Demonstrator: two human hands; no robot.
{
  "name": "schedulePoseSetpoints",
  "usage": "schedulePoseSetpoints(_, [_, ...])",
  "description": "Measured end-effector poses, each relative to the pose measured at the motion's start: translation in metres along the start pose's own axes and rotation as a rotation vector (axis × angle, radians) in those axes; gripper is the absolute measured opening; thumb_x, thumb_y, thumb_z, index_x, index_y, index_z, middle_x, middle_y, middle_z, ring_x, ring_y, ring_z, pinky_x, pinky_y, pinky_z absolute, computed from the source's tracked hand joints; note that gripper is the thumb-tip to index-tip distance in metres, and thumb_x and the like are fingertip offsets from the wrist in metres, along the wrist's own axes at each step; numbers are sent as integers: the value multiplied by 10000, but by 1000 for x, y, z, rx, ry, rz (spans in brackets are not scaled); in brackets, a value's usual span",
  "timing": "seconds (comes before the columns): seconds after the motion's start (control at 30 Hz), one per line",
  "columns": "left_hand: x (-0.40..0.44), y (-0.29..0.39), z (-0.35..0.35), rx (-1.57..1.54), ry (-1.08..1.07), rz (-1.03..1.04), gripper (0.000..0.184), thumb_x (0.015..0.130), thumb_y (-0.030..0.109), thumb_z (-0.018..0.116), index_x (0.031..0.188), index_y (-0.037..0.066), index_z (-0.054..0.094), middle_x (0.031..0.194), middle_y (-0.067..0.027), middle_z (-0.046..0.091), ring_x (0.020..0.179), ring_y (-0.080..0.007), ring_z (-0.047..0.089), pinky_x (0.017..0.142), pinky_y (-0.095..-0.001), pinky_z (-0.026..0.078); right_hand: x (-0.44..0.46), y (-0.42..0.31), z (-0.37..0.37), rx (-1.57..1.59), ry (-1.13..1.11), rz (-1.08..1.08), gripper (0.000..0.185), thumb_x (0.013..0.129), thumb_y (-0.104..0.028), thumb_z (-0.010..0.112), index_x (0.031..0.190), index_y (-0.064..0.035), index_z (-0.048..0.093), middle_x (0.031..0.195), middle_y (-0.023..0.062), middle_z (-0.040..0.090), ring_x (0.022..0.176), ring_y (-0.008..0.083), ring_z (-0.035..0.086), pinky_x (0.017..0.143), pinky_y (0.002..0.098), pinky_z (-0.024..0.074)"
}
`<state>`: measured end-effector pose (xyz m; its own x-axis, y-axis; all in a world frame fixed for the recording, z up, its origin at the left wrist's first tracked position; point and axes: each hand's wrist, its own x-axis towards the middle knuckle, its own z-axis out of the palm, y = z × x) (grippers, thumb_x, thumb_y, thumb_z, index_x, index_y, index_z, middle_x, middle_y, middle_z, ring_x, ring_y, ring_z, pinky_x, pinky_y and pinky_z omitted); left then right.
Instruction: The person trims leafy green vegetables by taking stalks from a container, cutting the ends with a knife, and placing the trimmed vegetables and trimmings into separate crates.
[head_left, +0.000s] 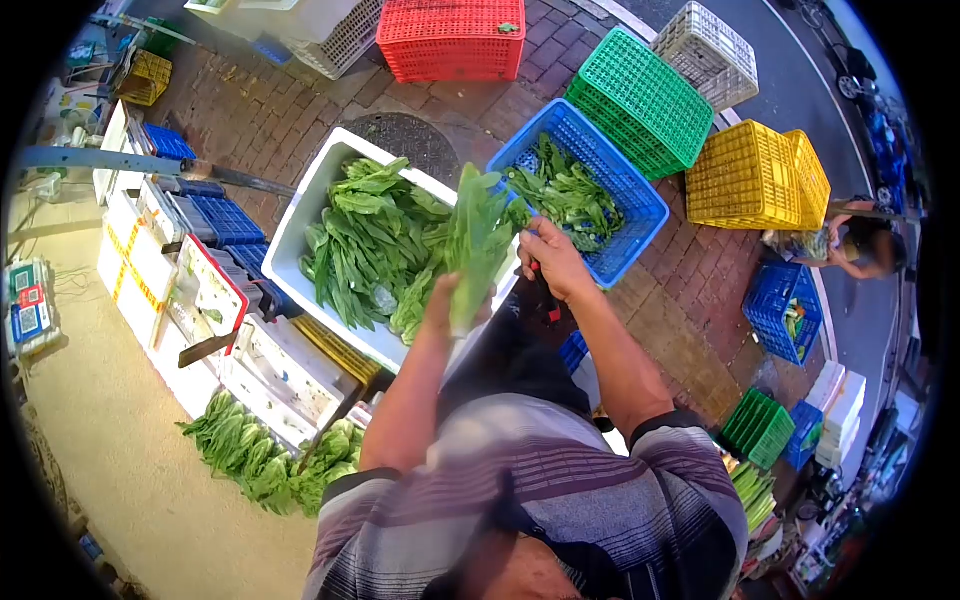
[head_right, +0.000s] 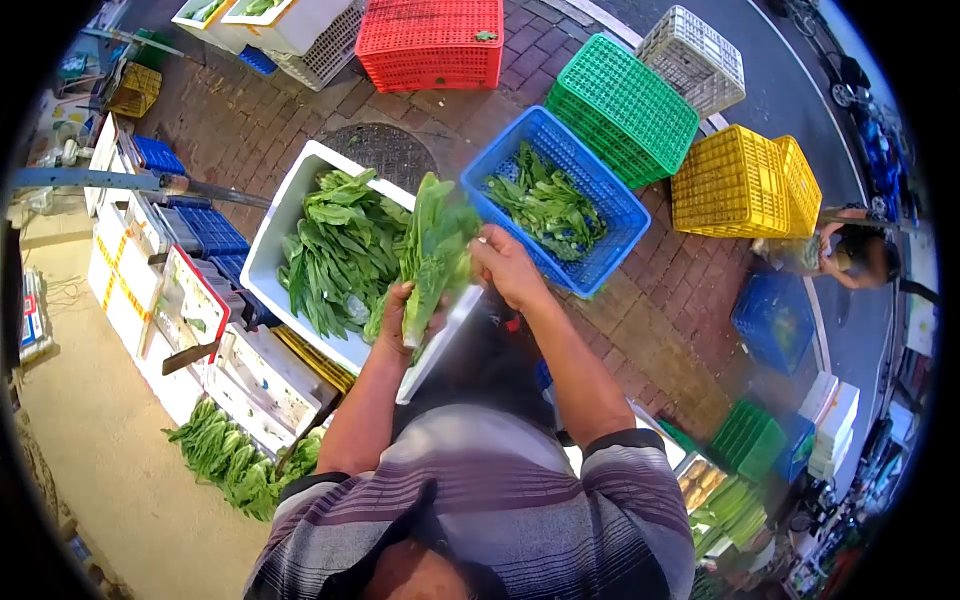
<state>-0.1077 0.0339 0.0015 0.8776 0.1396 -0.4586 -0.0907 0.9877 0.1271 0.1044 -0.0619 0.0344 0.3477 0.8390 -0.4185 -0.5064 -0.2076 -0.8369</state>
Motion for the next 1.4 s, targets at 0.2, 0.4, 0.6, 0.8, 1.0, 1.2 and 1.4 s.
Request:
schedulePoseSetpoints(0.2, [-7, 11, -11, 127, 4, 8, 526, 820, 370, 728, 1201, 24, 619, 992, -146, 699, 713, -232, 682, 524, -315, 549, -4, 2, -24, -260, 281, -118, 316, 991, -208, 596, 1238, -20, 536, 725, -5, 535, 585, 79, 501, 502, 253, 415])
schedulePoseSetpoints(0.4, [-53, 28, 1, 160, 326, 283, 518, 873, 227, 694, 1318, 20, 530, 1139, -131, 672, 966, -275, 685, 902, -396, 565, 25, -3, -111, 205, 683, 230, 266, 954, -345, 652, 949, -90, 579, 764, 37, 515, 544, 171, 468, 599, 358, 531])
schedulePoseSetpoints(0.6, [-174, 74, -55, 14, 465, 834, 540, 867, 96, 723, 1349, 63, 482, 1154, -74, 647, 1054, -187, 638, 899, -354, 545, 14, 62, -118, 125, 637, 335, 378, 1035, -445, 502, 781, -165, 497, 650, -40, 462, 519, 125, 400, 597, 316, 462])
schedulePoseSetpoints(0.8, [-326, 82, -145, -258, 940, 1378, 452, 913, 96, 678, 1324, 15, 509, 1169, -132, 636, 1025, -268, 660, 908, -403, 565, 44, 99, -54, -88, 348, 547, 388, 1043, -454, 477, 1145, -99, 595, 679, -20, 492, 516, 133, 448, 544, 322, 449])
schedulePoseSetpoints(1.0, [-497, 82, -240, -407, 1659, 1330, 578, 896, 224, 735, 1319, -78, 482, 1164, -216, 642, 970, -310, 681, 838, -430, 606, 86, 90, 79, -308, 353, 548, 213, 984, -351, 605, 983, -144, 558, 629, -26, 476, 460, 129, 429, 554, 335, 482])
schedulePoseSetpoints(1.2, [-618, 101, -288, -432, 2150, 1178, 974, 817, 366, 810, 1490, -99, 282, 1404, -287, 496, 1221, -354, 561, 986, -414, 499, 97, 102, 131, -516, 331, 550, 334, 1000, -432, 568, 1132, -126, 598, 698, -4, 516, 504, 142, 457, 613, 375, 497])
schedulePoseSetpoints(1.4, [-690, 126, -378, -182, 2313, 753, 1011, 829, 435, 776, 1524, -42, 218, 1478, -294, 384, 1221, -422, 554, 993, -476, 486, 88, 131, 192, -568, 282, 587, 328, 1016, -431, 540, 1119, -122, 580, 661, -6, 499, 459, 130, 434, 527, 339, 469])
